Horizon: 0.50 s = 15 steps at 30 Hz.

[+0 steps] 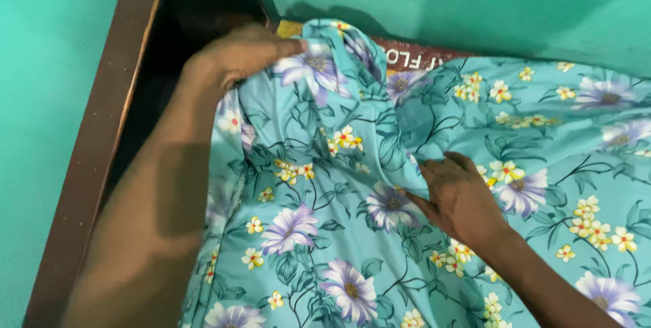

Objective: The person smooths and adjusts a floral-patterned bedsheet on a bed, tucking the edges under the mattress along the sides and corners. The person uses both hands to pull the fabric taut and ensure it lies flat against the mattress surface.

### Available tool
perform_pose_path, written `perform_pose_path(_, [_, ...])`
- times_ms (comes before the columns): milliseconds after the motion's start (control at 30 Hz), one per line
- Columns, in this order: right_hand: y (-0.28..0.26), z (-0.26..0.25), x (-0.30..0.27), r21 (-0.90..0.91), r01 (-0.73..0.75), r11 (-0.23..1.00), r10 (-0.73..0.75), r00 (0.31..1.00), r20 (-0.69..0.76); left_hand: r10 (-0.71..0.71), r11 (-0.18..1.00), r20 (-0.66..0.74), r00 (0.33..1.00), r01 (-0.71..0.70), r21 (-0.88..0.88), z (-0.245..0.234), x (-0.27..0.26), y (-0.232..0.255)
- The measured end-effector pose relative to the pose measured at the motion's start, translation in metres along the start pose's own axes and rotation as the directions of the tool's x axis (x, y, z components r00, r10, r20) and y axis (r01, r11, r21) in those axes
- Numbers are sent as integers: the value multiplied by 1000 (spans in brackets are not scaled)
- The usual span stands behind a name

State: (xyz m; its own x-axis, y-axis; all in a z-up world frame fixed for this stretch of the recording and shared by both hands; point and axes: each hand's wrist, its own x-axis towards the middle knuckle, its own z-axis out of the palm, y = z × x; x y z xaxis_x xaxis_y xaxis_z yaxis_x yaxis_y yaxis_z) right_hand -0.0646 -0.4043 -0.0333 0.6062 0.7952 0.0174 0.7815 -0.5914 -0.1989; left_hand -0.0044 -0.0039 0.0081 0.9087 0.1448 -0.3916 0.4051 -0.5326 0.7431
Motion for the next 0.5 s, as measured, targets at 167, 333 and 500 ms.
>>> perform_pose_path(167, [-4,8,-7,4,1,1000,-1,999,-35,-4,995,-358,934,40,93,-9,21,-4])
perform_pose_path(333, [-1,16,-7,21,11,1000,-7,983,-182,493,723,-564,663,48,689,2,37,7])
perform_pose_path(500, [6,13,-7,65,11,998,-3,992,-127,268,296,-485,833,408,864,9,15,43])
